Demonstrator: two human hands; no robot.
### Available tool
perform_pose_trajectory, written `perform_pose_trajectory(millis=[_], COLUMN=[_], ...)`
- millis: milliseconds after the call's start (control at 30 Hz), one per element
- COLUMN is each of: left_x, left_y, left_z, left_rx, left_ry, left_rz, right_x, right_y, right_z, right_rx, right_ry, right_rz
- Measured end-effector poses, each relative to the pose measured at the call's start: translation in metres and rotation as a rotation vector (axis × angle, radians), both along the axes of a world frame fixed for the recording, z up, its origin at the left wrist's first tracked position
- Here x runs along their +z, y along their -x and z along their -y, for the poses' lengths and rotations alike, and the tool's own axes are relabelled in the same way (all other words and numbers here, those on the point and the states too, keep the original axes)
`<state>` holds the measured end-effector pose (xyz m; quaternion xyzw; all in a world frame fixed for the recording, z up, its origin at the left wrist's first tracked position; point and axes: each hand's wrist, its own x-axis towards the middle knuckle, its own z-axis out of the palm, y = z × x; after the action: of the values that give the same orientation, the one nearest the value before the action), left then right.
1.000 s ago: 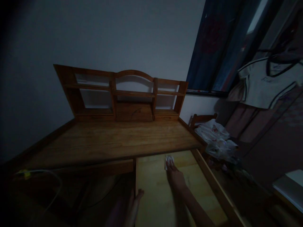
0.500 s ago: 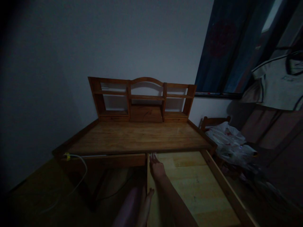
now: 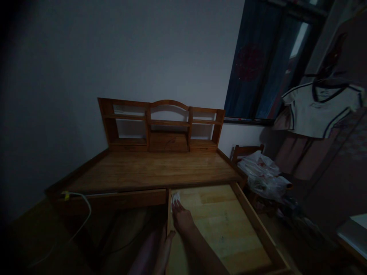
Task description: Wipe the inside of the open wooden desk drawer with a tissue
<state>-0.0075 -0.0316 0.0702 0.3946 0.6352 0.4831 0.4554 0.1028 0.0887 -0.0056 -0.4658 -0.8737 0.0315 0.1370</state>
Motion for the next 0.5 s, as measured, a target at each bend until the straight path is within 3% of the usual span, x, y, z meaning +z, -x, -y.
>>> perform_pose_trajectory(millis=[133,267,500], left_x=[-0.007,-0.024,-0.045], left_y=[0.001,0.001,0.0], left_z=[-0.009,-0.019,-0.027], left_rx=[-0.023,-0.02,0.018], left_ry=[0.029,0.077,0.079], left_rz=[-0.013,0.021,0.091], right_x=[0.005,0.01,0.022], right_y=[-0.005,-0.027,-0.081], right_z=[0.004,-0.001,-0.038], right_rx=[-0.026,-0.023,-0.193], right_ry=[0.037,0.071,0.076], right_rz=[0.009,0.022,0.071])
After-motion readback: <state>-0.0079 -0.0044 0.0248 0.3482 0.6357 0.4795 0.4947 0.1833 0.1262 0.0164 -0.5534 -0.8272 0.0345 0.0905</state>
